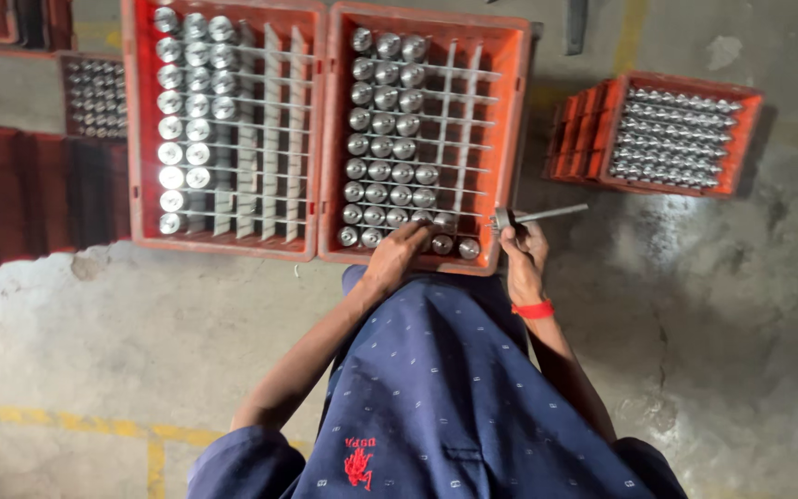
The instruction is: The person uses a metal rod to tap and align small cylindrical metal parts in red plastic crates with grid dividers. They repeatedly move parts between adjacent crates, then lift and stack the crates on a metal table.
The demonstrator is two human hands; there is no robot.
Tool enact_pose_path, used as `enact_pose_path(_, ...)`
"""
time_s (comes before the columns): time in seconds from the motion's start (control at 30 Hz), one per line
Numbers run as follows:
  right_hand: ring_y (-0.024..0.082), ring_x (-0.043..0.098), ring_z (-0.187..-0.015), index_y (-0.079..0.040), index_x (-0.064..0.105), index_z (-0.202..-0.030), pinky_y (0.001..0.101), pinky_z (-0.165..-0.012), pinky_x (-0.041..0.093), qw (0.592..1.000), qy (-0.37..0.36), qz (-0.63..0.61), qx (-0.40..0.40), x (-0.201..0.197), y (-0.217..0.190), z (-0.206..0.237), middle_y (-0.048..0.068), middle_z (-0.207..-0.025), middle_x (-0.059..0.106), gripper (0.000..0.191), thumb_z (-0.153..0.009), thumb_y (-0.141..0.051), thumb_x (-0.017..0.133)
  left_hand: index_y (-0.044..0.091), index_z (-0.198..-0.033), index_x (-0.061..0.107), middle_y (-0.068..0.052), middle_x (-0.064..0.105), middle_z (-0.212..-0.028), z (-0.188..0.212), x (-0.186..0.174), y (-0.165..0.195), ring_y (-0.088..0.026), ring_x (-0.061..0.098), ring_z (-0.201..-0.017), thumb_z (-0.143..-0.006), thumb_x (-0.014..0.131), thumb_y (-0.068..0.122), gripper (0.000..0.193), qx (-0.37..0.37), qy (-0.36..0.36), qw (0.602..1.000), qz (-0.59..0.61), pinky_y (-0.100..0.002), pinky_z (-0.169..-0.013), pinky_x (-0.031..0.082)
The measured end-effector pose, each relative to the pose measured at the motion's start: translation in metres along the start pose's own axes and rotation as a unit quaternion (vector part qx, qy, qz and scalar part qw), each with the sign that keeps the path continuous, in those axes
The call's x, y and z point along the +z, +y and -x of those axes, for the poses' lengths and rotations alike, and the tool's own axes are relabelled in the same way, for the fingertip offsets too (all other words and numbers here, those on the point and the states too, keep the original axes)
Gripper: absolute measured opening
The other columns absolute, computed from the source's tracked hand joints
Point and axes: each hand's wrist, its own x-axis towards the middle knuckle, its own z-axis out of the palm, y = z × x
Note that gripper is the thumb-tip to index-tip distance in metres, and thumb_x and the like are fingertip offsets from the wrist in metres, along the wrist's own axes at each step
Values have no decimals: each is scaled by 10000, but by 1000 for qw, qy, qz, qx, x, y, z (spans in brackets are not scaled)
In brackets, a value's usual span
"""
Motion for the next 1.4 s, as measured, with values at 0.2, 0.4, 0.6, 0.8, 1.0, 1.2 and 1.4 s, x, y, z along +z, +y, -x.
enact_pose_path(0.2, 65, 538, -847, -29, 615, -1254, 248, -765, 436, 999, -8, 1, 35, 27, 4, 7, -18, -988, 619, 276, -980, -23, 653, 106, -1059, 673, -108, 720, -1183, 45, -101, -89, -349, 647, -1146, -878, 680, 28, 198, -66, 246, 961, -103, -491, -1010, 481)
enact_pose_path(0.4, 64, 539, -932, -30, 597, -1198, 247, -852, 448, 998, -50, -9, 31, 44, 27, 0, -27, -1052, 608, 188, -1028, -32, 677, 53, -1266, 685, -307, 408, -1533, 107, -229, -181, -496, 349, -1415, -756, 796, 163, 534, -296, 357, 820, -336, -556, -1117, 359)
enact_pose_path(0.6, 72, 556, -968, -25, 602, -1277, 242, -888, 459, 997, -65, -1, 46, 81, 30, -1, -24, -1105, 620, 330, -963, -49, 702, 60, -1153, 734, -228, 509, -1426, 109, -259, -179, -428, 431, -1380, -778, 875, 319, 477, -286, 329, 859, -270, -527, -1068, 409)
enact_pose_path(0.8, 80, 545, -996, 0, 598, -1307, 242, -898, 450, 996, -68, 22, 54, 91, 29, 11, -17, -1121, 608, 347, -977, -47, 694, 63, -1107, 727, -155, 604, -1229, 144, -275, -140, -285, 596, -1161, -766, 875, 366, 480, -176, 482, 854, 84, -419, -1006, 501)
enact_pose_path(1.0, 76, 531, -957, -2, 596, -1316, 241, -860, 448, 989, -134, 24, 59, 118, 28, 7, -17, -1109, 597, 398, -941, -59, 718, 103, -911, 695, -24, 665, -844, 73, -169, -106, -159, 626, -775, -805, 758, 194, 154, -253, 397, 700, 538, -348, -707, 509)
enact_pose_path(1.2, 91, 579, -963, -8, 591, -1322, 252, -831, 494, 984, -165, 61, 42, 133, -12, 13, 42, -1187, 653, 445, -944, -188, 743, 67, -1076, 692, -186, 732, -850, 20, -58, -22, -364, 718, -808, -712, 781, 156, 386, -185, 178, 963, 79, -465, -721, 549)
enact_pose_path(1.4, 121, 595, -1123, 13, 604, -1324, 259, -946, 482, 966, -197, 153, -63, 107, -27, 19, 74, -1308, 638, 486, -969, -277, 762, 135, -1145, 703, -200, 752, -911, 1, -32, 27, -407, 714, -893, -732, 786, 214, 429, -188, 18, 980, 62, -505, -771, 538)
